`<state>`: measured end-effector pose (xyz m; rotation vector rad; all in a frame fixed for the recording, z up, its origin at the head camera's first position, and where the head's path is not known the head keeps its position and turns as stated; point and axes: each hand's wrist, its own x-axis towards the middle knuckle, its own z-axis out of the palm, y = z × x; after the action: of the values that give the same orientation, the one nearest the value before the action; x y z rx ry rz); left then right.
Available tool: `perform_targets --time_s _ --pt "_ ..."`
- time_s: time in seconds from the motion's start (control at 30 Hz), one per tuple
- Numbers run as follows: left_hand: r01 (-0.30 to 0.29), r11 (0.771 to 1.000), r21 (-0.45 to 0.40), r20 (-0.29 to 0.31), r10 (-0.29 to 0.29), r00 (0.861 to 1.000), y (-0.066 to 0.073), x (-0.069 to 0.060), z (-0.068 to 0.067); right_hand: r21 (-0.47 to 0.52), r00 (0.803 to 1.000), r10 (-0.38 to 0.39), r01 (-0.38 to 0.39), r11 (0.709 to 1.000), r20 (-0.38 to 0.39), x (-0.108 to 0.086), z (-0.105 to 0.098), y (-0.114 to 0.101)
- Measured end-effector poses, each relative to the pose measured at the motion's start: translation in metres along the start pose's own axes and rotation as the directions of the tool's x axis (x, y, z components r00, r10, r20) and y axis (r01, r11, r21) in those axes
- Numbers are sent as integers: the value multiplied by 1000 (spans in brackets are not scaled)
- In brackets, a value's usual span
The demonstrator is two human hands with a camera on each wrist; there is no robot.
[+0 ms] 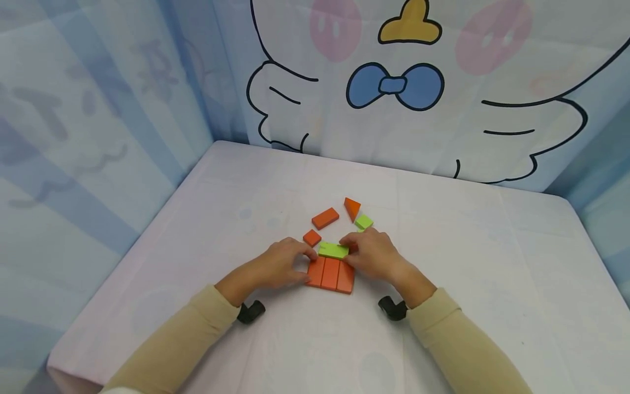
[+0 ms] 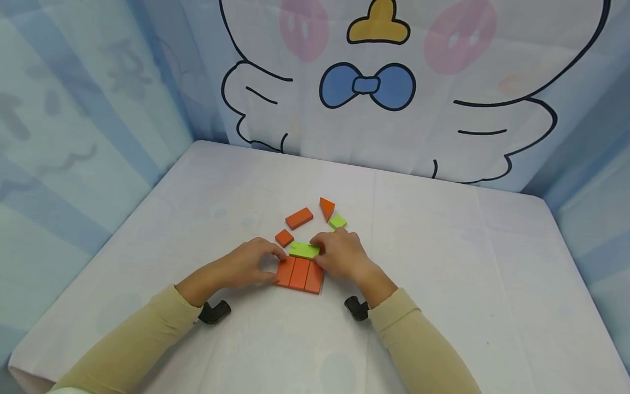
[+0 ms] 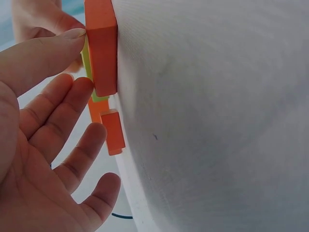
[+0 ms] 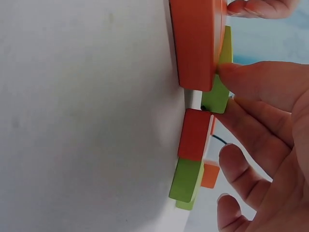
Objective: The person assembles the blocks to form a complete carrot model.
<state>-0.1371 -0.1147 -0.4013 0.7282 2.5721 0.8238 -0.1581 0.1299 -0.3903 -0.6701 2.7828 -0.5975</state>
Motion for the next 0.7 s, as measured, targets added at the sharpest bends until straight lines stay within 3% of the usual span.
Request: perform_targets --time_s 0.7 --pt "26 1000 8 7 -26 1000 2 1 0 53 999 12 -14 999 47 1 -2 3"
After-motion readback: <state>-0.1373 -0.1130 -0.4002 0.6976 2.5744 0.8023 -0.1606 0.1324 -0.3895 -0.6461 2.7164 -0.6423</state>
